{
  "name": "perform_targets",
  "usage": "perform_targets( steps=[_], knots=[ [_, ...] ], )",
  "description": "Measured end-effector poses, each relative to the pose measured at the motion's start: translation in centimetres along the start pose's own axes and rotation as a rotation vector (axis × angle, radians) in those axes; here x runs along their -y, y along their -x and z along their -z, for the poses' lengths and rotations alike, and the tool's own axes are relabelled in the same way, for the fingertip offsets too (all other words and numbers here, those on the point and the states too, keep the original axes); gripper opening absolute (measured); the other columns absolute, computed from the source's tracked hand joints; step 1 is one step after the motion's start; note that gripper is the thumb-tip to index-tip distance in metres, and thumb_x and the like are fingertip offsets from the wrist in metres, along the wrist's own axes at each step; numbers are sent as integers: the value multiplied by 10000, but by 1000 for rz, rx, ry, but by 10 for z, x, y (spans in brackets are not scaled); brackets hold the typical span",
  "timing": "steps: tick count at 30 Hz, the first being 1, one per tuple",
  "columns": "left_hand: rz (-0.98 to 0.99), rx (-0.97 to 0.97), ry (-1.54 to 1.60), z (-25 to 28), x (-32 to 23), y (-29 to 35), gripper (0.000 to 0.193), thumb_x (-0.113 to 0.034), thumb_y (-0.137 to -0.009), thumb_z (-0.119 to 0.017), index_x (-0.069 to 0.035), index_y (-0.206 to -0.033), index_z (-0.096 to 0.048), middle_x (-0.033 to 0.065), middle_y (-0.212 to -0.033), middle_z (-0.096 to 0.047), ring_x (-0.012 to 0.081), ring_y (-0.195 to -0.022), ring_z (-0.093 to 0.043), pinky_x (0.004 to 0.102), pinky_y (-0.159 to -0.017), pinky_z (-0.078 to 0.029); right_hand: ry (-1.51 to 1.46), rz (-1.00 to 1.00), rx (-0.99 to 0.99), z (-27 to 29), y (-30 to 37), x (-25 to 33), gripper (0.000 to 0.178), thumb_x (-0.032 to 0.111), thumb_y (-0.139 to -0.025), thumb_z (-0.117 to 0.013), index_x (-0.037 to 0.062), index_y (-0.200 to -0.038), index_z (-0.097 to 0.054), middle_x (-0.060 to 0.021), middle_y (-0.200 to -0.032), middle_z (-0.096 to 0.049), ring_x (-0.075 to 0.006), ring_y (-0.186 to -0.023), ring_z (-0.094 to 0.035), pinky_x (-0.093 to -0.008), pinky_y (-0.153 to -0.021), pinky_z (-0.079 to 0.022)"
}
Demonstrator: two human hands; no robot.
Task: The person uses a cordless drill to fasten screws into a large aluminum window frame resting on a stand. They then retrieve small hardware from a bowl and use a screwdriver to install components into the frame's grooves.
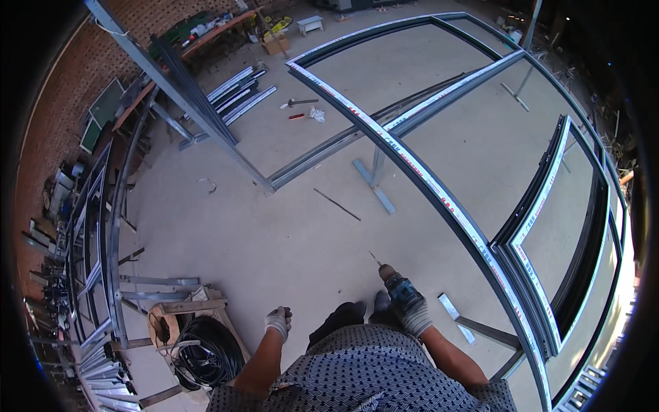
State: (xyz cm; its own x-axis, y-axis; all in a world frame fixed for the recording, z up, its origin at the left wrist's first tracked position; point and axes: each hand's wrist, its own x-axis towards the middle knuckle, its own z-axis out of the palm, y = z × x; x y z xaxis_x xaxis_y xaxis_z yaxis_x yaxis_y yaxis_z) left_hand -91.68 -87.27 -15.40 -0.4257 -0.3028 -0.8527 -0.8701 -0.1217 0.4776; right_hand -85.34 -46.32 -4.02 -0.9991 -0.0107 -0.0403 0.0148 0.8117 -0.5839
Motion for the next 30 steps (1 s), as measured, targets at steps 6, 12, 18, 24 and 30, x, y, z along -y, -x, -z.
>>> perform_targets(
  steps=[6, 12, 18, 24, 30],
  knots=[
    [-17, 5, 263, 12, 5, 10, 288, -313, -1070, -526, -51, -1042, -642, 23, -770, -594, 97, -539, -473, 242, -410, -363, -5, -45, 240, -40, -30, -27, 417, 128, -842, -611, 108, -1259, -628, -136, -1263, -649, -312, -1161, -630, -402, -950, -540],
    [112, -68, 348, 70, 29, -55, 303, -339, -1062, -503, -95, -995, -669, 27, -752, -642, 116, -477, -458, 275, -391, -361, 126, 298, 219, -74, -107, 17, 431, 78, -798, -582, 50, -1225, -640, -190, -1232, -659, -359, -1127, -625, -433, -937, -534],
    [160, -160, 370, 174, -6, -129, 294, -359, -1003, -513, -141, -904, -684, 15, -660, -615, 146, -426, -436, 322, -381, -327, 219, 439, 141, -145, -210, 112, 331, 90, -829, -577, 87, -1149, -662, -147, -1153, -686, -335, -1073, -648, -445, -889, -547],
    [96, -218, 420, 258, -116, -168, 290, -395, -1041, -537, -137, -984, -656, 1, -707, -608, 127, -448, -443, 296, -385, -332, 148, 417, 442, -207, -317, 214, 291, 158, -892, -598, 120, -1180, -630, -127, -1104, -683, -323, -1013, -668, -423, -828, -556],
    [58, -222, 601, 277, -166, -209, 268, -327, -1046, -530, -109, -983, -671, 29, -691, -629, 130, -447, -462, 293, -379, -336, -124, 101, 728, -210, -424, 334, 263, 214, -966, -555, 99, -1194, -618, -183, -1179, -670, -333, -1030, -676, -438, -850, -544]
  ],
)
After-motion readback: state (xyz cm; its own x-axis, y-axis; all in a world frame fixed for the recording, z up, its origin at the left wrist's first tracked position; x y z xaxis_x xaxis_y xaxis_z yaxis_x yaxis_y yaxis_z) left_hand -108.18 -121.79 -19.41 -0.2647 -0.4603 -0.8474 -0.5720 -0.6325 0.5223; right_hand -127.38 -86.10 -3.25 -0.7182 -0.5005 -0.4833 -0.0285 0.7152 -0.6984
